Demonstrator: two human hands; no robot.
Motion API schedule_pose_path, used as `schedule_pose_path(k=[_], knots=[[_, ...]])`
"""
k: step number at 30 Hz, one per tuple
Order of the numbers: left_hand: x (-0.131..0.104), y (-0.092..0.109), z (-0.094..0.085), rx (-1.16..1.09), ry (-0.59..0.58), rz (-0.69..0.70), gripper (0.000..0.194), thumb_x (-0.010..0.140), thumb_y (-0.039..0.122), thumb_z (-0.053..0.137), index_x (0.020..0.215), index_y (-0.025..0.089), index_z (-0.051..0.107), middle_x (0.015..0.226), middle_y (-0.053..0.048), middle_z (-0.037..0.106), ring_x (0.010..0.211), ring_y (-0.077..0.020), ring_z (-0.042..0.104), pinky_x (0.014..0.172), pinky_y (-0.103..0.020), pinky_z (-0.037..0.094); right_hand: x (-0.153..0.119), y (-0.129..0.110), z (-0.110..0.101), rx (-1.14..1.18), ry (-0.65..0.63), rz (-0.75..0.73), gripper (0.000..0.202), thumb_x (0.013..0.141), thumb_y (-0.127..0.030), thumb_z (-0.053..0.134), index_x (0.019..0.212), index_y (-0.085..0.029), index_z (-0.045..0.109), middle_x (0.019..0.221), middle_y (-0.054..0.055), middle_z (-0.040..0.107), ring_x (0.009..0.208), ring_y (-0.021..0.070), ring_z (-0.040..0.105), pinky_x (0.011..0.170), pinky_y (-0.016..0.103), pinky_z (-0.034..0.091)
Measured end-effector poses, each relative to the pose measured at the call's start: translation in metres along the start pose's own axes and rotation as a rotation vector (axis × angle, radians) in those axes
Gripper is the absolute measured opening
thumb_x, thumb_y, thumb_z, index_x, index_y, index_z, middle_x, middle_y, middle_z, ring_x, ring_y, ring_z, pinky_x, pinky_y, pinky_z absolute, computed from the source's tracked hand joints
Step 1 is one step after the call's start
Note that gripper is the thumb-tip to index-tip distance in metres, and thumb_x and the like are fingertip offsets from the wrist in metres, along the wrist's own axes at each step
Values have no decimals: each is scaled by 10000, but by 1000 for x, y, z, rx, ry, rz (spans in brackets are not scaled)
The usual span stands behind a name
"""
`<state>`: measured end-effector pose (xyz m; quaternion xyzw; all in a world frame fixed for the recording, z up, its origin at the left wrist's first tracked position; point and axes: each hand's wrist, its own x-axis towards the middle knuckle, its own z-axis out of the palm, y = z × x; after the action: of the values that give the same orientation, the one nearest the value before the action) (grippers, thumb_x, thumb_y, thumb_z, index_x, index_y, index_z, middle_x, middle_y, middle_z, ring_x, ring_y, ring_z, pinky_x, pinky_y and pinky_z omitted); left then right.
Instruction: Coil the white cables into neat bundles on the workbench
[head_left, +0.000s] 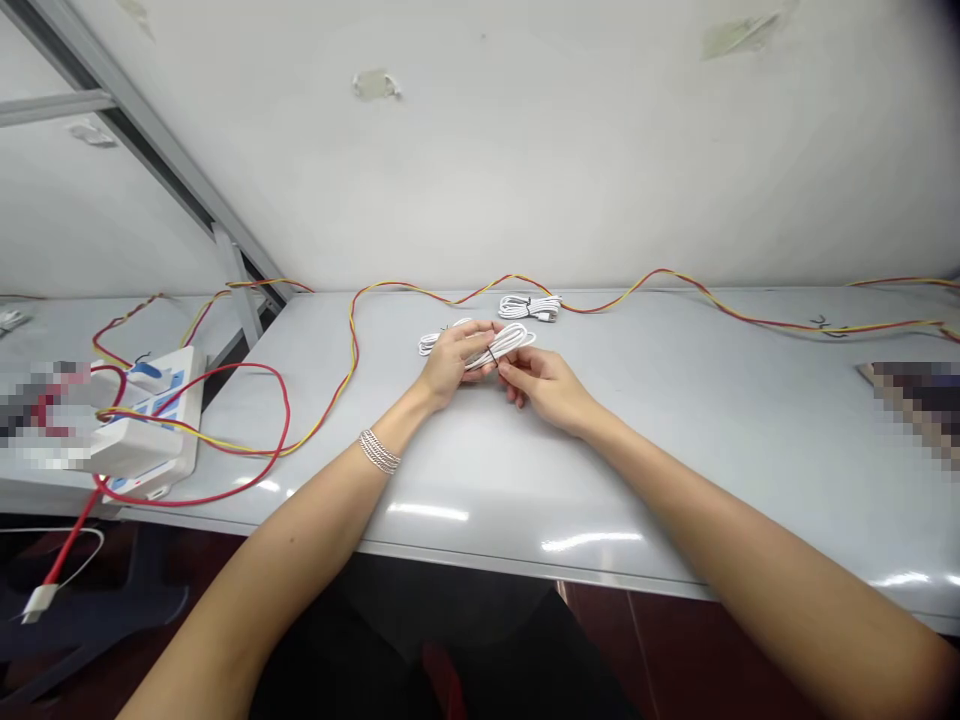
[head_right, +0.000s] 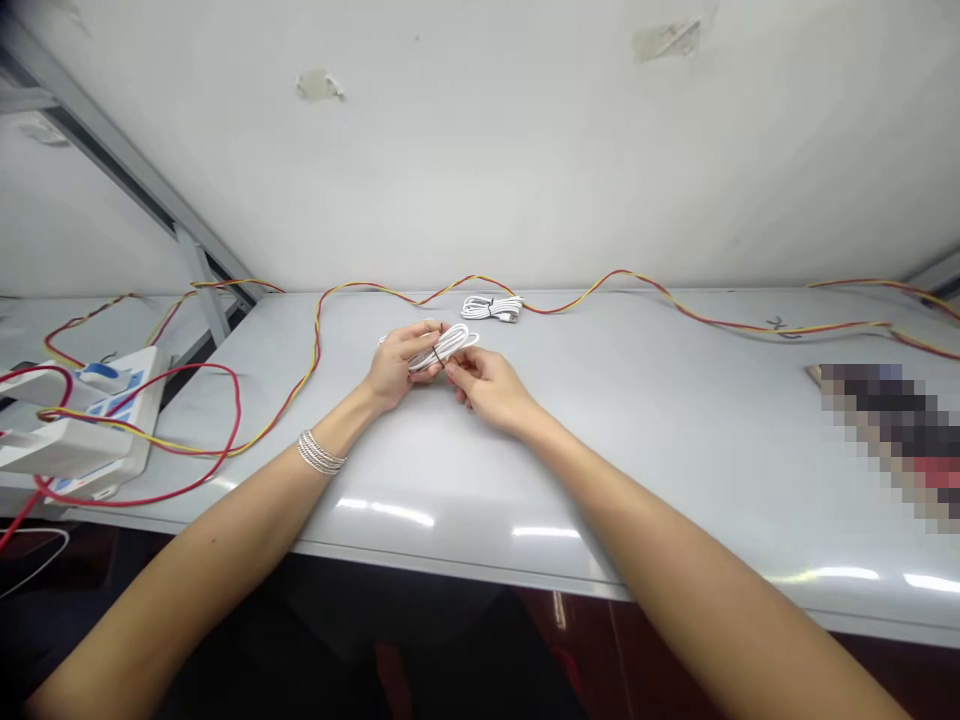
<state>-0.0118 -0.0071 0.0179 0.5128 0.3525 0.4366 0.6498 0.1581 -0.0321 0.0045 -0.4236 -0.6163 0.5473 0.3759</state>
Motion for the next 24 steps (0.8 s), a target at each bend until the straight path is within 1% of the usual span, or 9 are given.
schedule_pose_path(k=[2, 4, 7, 9, 13, 17, 20, 24], knots=[[0, 1, 1, -18, 43, -10, 384, 814, 346, 720, 1143, 175, 619, 595, 15, 566, 453, -80, 471, 417, -190, 198, -1, -1, 0, -9, -1, -2, 206, 889, -379, 610, 845, -178, 594, 640, -9, 546, 566, 121, 518, 524, 258, 446], [-1, 1, 0, -16, 70, -15, 446, 804, 327, 717, 1212, 204, 585, 621, 20, 582, 454, -85, 485, 417, -190, 230, -1, -2, 1, -15, 0, -4, 193, 884, -368, 611, 855, -178, 598, 652, -8, 549, 571, 124, 521, 528, 263, 446], [-1, 1, 0, 19, 74, -20, 404, 792, 299, 675, 1180, 222, 590, 641, 30, 589, 455, -82, 493, 425, -187, 292, -2, -1, 2, -46, 6, -14, 171, 886, -350, 597, 889, -179, 606, 682, -4, 562, 573, 125, 521, 535, 271, 444], [-1, 0, -1, 44, 77, -20, 391, 769, 272, 654, 1152, 216, 595, 638, 43, 582, 442, -74, 483, 433, -182, 311, -2, 0, 3, -90, 23, -36, 163, 895, -343, 578, 907, -182, 597, 683, 0, 571, 574, 132, 526, 545, 282, 441], [0, 0, -1, 59, 69, -2, 376, 738, 245, 639, 1110, 203, 606, 582, 64, 532, 412, -67, 444, 422, -177, 270, -2, 4, 3, -179, 76, -98, 126, 912, -328, 545, 893, -204, 536, 667, 2, 577, 582, 151, 538, 576, 307, 441], [0, 1, 1, 70, 56, -12, 347, 739, 241, 635, 1082, 196, 615, 571, 60, 516, 388, -63, 403, 412, -187, 255, -2, 6, 3, -210, 72, -137, 131, 924, -347, 541, 908, -220, 517, 684, 1, 570, 596, 159, 534, 585, 316, 435], [0, 0, 2, 84, 68, -6, 282, 772, 252, 622, 1050, 209, 615, 570, 50, 515, 389, -72, 397, 408, -197, 271, -4, 4, 4, -168, 50, -174, 187, 906, -386, 594, 956, -223, 517, 792, 13, 592, 639, 152, 536, 603, 315, 449], [0, -3, 2, 119, 112, 37, 275, 791, 243, 643, 1063, 209, 614, 596, 47, 522, 429, -77, 417, 423, -194, 295, -6, 1, 7, -102, 57, -230, 395, 840, -443, 717, 1101, -218, 525, 980, 43, 635, 761, 157, 581, 664, 311, 486]])
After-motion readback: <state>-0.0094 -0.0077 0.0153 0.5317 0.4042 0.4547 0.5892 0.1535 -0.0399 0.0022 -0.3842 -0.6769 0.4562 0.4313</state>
